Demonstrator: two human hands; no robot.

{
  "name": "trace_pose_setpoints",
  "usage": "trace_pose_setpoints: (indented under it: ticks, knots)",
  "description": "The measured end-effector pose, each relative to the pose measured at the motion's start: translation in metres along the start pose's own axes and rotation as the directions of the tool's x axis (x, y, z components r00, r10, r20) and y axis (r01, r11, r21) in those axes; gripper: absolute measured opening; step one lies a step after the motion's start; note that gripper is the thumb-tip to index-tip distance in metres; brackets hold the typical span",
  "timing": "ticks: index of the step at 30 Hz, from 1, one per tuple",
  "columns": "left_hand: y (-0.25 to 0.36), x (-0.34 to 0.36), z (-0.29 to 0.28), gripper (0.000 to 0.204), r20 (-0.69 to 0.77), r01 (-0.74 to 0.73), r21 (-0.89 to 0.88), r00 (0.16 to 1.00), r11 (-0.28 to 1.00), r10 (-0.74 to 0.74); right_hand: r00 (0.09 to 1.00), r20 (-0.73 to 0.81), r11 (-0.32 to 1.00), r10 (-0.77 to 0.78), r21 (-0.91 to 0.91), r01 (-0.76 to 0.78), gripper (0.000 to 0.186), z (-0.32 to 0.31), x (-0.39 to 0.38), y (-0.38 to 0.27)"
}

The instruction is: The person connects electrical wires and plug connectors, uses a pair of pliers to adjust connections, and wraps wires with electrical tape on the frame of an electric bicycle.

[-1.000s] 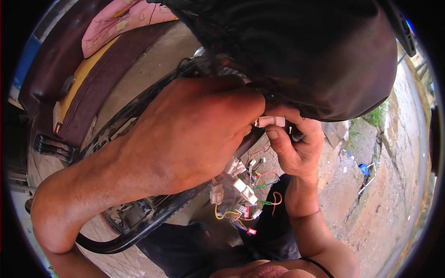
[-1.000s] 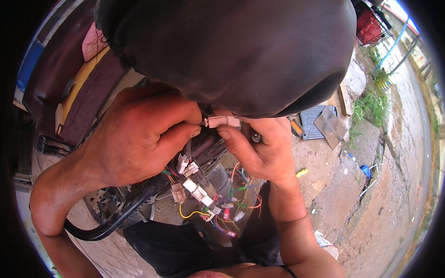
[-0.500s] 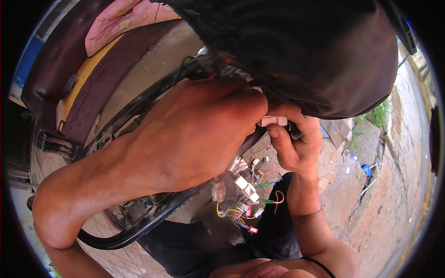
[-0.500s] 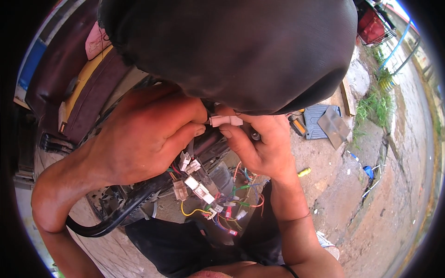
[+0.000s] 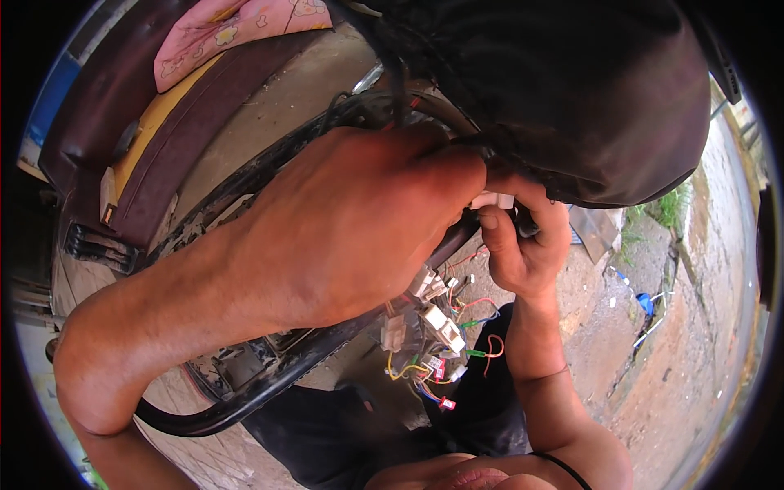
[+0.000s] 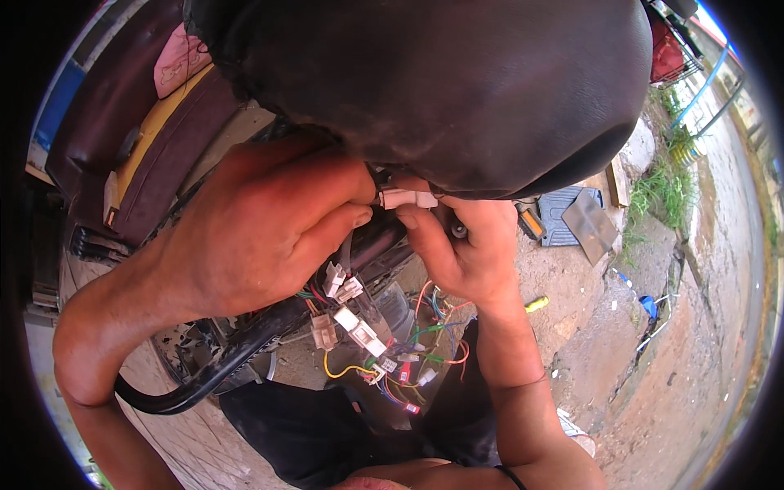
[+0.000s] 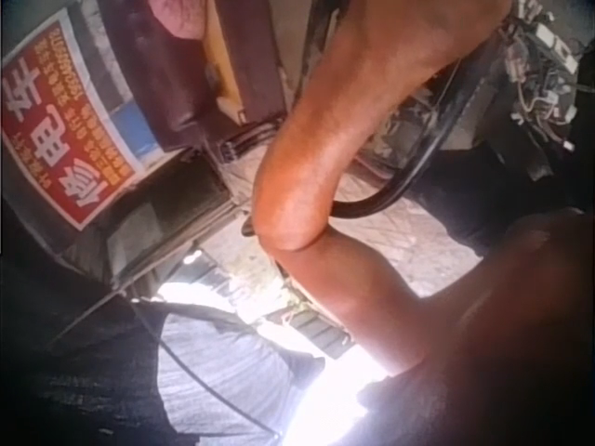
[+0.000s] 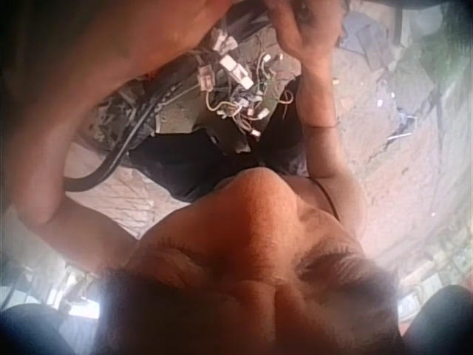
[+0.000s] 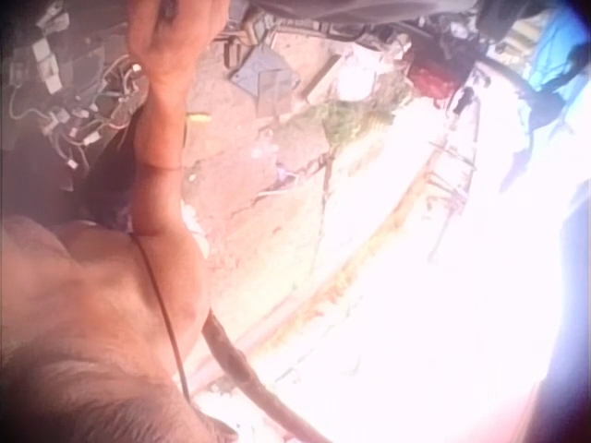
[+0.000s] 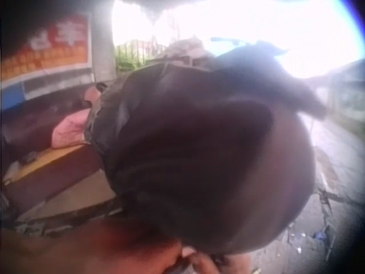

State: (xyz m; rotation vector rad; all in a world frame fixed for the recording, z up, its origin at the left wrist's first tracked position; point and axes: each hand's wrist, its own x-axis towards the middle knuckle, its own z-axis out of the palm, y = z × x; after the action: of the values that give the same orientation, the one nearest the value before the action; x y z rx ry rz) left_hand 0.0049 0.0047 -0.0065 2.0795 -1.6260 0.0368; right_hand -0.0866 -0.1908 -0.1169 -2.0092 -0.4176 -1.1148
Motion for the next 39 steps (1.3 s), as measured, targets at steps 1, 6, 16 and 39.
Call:
trace_pose_setpoints:
  ticks: [1, 6, 16, 39]
  knots:
    - [0.000, 0.000, 0.000, 0.013, -0.025, -0.017, -0.002, 1.000, 1.000, 0.017, 0.994, 0.030, 0.993, 0.109, 0.041, -0.110, 0.017, -0.001, -0.001, -0.002]
    - [0.002, 0.000, 0.001, 0.015, -0.078, -0.035, 0.038, 0.996, 0.999, 0.038, 0.990, 0.060, 0.986, 0.126, 0.098, -0.132, 0.017, -0.003, 0.001, -0.002]
    - [-0.006, 0.001, 0.008, 0.022, -0.106, -0.139, 0.124, 0.983, 0.982, 0.153, 0.994, 0.045, 0.992, 0.097, 0.078, -0.100, 0.018, -0.001, 0.007, -0.001]
    - [-0.008, 0.006, 0.010, 0.016, -0.090, 0.075, -0.025, 0.993, 0.997, -0.077, 0.952, 0.073, 0.898, 0.296, 0.318, -0.304, 0.020, 0.000, -0.004, 0.008]
